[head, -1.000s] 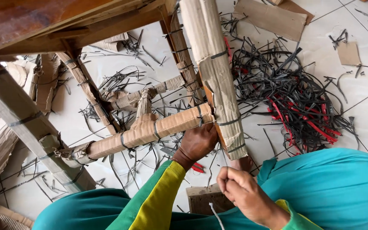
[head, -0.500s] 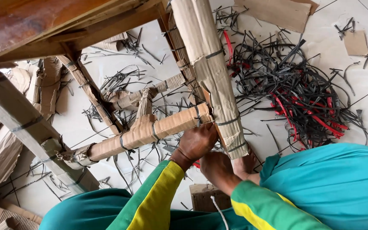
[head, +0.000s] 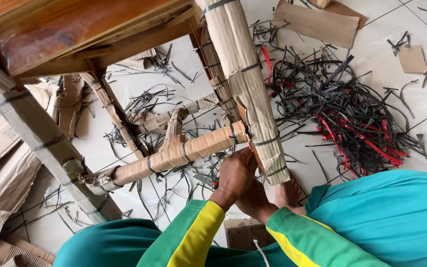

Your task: The person sits on the floor and repairs a wooden chair by wrapping its legs with cardboard and securing them with black plastic zip ties. They use their hands to position the cardboard and zip ties, and use red pliers to cut the excess tie length.

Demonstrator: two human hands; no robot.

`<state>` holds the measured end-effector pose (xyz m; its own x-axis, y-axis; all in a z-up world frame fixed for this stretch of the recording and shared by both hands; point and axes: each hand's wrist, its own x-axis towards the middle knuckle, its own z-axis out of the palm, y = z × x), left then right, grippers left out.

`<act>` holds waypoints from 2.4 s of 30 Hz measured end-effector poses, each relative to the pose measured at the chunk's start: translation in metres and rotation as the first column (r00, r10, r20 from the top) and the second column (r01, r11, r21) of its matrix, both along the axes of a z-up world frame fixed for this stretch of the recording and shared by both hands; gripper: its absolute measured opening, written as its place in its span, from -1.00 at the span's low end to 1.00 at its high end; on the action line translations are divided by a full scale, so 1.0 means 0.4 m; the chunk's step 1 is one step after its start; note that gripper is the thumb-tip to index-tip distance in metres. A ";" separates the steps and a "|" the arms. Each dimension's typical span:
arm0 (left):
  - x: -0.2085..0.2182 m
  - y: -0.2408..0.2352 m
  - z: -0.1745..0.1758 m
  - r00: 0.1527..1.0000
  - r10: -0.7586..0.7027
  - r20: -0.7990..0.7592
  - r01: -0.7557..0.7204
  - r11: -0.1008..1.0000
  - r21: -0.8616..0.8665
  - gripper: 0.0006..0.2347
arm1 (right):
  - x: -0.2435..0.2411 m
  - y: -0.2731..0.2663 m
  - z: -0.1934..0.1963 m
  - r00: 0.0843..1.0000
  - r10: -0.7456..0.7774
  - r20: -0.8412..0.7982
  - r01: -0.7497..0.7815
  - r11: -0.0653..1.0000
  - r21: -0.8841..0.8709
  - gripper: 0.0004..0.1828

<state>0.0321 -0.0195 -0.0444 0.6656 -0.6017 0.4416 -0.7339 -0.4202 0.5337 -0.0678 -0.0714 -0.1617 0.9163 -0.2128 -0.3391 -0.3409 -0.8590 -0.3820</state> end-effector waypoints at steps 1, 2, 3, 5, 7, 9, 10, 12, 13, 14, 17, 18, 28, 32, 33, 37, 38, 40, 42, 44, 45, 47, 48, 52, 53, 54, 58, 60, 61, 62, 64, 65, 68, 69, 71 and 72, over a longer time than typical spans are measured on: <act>-0.001 0.009 0.013 0.920 -0.030 -0.391 0.015 0.999 -0.042 -0.78 | -0.008 -0.001 -0.001 1.000 0.014 0.008 -0.015 1.000 0.020 -0.94; 0.003 0.018 0.027 0.696 -0.075 -0.715 0.018 0.996 -0.086 -0.71 | -0.009 0.001 -0.001 0.999 0.027 0.021 -0.028 0.999 0.041 -0.93; 0.000 0.026 0.054 0.699 -0.072 -0.711 0.017 0.996 -0.085 -0.71 | -0.016 0.000 0.024 0.999 0.029 0.026 -0.030 0.999 0.042 -0.93; -0.010 0.042 0.106 0.423 -0.064 -0.904 -0.036 0.996 -0.087 -0.66 | -0.035 0.002 0.074 0.996 0.051 -0.069 -0.041 0.989 0.144 -0.82; -0.025 0.050 0.115 0.375 -0.090 -0.923 -0.087 0.987 -0.132 -0.65 | -0.046 -0.005 0.179 0.992 -0.073 -0.100 0.100 0.949 0.300 -0.85; -0.040 0.062 0.126 0.316 -0.119 -0.941 -0.142 0.975 -0.171 -0.63 | -0.066 -0.018 0.282 0.969 -0.187 -0.160 0.240 0.864 0.442 -0.81; -0.040 0.067 0.134 0.287 -0.124 -0.950 -0.152 0.973 -0.173 -0.64 | -0.072 -0.031 0.335 0.960 -0.211 -0.185 0.280 0.773 0.570 -0.61; -0.037 0.080 0.137 0.256 -0.129 -0.958 -0.168 0.970 -0.176 -0.64 | -0.096 -0.056 0.398 0.950 -0.227 -0.216 0.313 0.663 0.680 -0.32; -0.033 0.087 0.131 0.270 -0.098 -0.958 -0.157 0.977 -0.144 -0.64 | -0.114 -0.068 0.410 0.908 -0.325 -0.265 0.418 0.648 0.637 -0.26; -0.026 0.095 0.126 0.286 -0.065 -0.956 -0.146 0.983 -0.110 -0.64 | -0.129 -0.080 0.421 0.854 -0.420 -0.306 0.516 0.620 0.591 -0.10; -0.017 0.119 0.136 0.330 -0.011 -0.944 -0.145 0.987 -0.062 -0.61 | -0.184 -0.083 0.396 0.771 -0.610 0.180 0.450 0.724 0.523 -0.51; -0.023 0.123 0.135 0.329 -0.011 -0.944 -0.141 0.988 -0.061 -0.61 | -0.174 -0.069 0.415 0.769 -0.614 0.179 0.454 0.721 0.524 -0.51; -0.062 0.132 0.114 0.373 0.065 -0.926 -0.167 0.986 0.002 -0.82 | -0.115 -0.038 0.378 0.513 -0.788 -0.340 0.639 0.086 0.764 -0.65; -0.061 0.132 0.122 0.255 -0.061 -0.965 -0.142 0.985 -0.100 -0.88 | -0.095 -0.023 0.416 0.546 -0.762 -0.349 0.603 0.068 0.795 -0.70; -0.065 0.132 0.099 0.256 -0.060 -0.965 -0.139 0.985 -0.098 -0.88 | -0.109 -0.012 0.421 0.544 -0.763 -0.350 0.602 0.064 0.796 -0.70; -0.057 0.137 0.074 0.039 -0.241 -0.970 -0.219 0.945 -0.244 -0.95 | -0.100 0.045 0.511 0.677 -0.723 -0.141 0.378 0.177 0.909 -0.69; -0.051 0.139 0.084 -0.063 -0.260 -0.963 -0.249 0.939 -0.237 -0.88 | -0.084 0.064 0.551 0.689 -0.682 -0.246 0.303 -0.037 0.952 -0.41; -0.053 0.144 0.074 -0.078 -0.352 -0.933 -0.277 0.907 -0.319 -0.87 | -0.050 0.066 0.493 0.639 -0.633 -0.436 0.302 -0.315 0.900 -0.45; -0.047 0.147 0.069 -0.086 -0.437 -0.895 -0.304 0.867 -0.395 -0.83 | -0.010 0.069 0.459 0.598 -0.529 -0.602 0.275 -0.569 0.774 -0.48; -0.044 0.147 0.064 -0.074 -0.396 -0.915 -0.306 0.882 -0.357 -0.84 | 0.030 0.074 0.445 0.682 -0.511 -0.523 0.015 -0.705 0.709 -0.67; -0.042 0.147 0.062 -0.076 -0.395 -0.916 -0.306 0.883 -0.355 -0.84 | 0.037 0.067 0.428 0.681 -0.511 -0.524 0.014 -0.707 0.707 -0.67; -0.040 0.147 0.058 -0.062 -0.334 -0.940 -0.317 0.900 -0.299 -0.85 | 0.049 0.052 0.394 0.691 -0.451 -0.564 -0.026 -0.796 0.604 -0.53; -0.035 0.143 0.057 -0.062 -0.336 -0.940 -0.317 0.900 -0.301 -0.85 | 0.044 0.047 0.382 0.692 -0.452 -0.563 -0.026 -0.795 0.606 -0.53; -0.020 0.131 0.052 -0.043 -0.246 -0.968 -0.331 0.918 -0.219 -0.86 | 0.014 0.038 0.369 0.634 -0.476 -0.609 0.055 -0.759 0.649 -0.86; -0.017 0.129 0.051 -0.038 -0.214 -0.976 -0.334 0.923 -0.189 -0.86 | 0.006 0.039 0.375 0.644 -0.483 -0.593 0.100 -0.715 0.692 -0.83; -0.009 0.126 0.054 -0.040 -0.213 -0.976 -0.333 0.924 -0.188 -0.86 | -0.001 0.038 0.382 0.642 -0.484 -0.595 0.100 -0.716 0.691 -0.83; 0.015 0.115 0.093 0.038 -0.154 -0.987 -0.262 0.952 -0.159 -0.98 | -0.029 0.035 0.409 0.510 -0.629 -0.587 0.345 -0.475 0.810 -0.80; 0.021 0.108 0.122 0.049 -0.127 -0.991 -0.220 0.966 -0.134 -0.97 | -0.037 0.031 0.415 0.498 -0.655 -0.568 0.385 -0.420 0.822 -0.75; 0.022 0.104 0.134 0.104 -0.075 -0.992 -0.151 0.984 -0.091 -0.91 | -0.039 0.029 0.415 0.500 -0.668 -0.551 0.400 -0.386 0.831 -0.75; 0.025 0.101 0.147 0.164 -0.028 -0.986 -0.086 0.995 -0.042 -0.85 | -0.040 0.026 0.415 0.504 -0.681 -0.531 0.414 -0.350 0.841 -0.75; 0.029 0.102 0.144 0.285 0.013 -0.959 -0.034 0.999 0.004 -0.85 | -0.038 0.024 0.416 0.494 -0.684 -0.536 0.420 -0.352 0.836 -0.76; 0.030 0.103 0.142 0.401 0.047 -0.915 0.014 0.998 0.058 -0.84 | -0.037 0.024 0.417 0.482 -0.689 -0.542 0.427 -0.355 0.832 -0.77; 0.032 0.100 0.260 0.175 0.047 -0.984 -0.131 0.991 0.024 -0.76 | -0.032 0.030 0.418 0.515 -0.658 -0.550 0.408 -0.377 0.832 -0.75; 0.030 0.105 0.259 0.173 0.048 -0.984 -0.131 0.991 0.025 -0.76 | -0.033 0.036 0.419 0.514 -0.657 -0.551 0.409 -0.377 0.831 -0.75; 0.030 0.109 0.258 0.107 -0.188 -0.976 -0.206 0.956 -0.207 -0.62 | -0.031 0.041 0.421 0.497 -0.649 -0.576 0.440 -0.384 0.812 -0.77; 0.026 0.110 0.234 0.106 -0.190 -0.976 -0.209 0.955 -0.208 -0.62 | -0.033 0.042 0.428 0.498 -0.649 -0.576 0.442 -0.381 0.812 -0.77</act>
<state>0.0427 0.0244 0.0492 0.6255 -0.6014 -0.4971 0.5290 -0.1415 0.8368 -0.0809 -0.0548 0.0093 0.6150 -0.2899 -0.7333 -0.2647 0.8001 -0.5383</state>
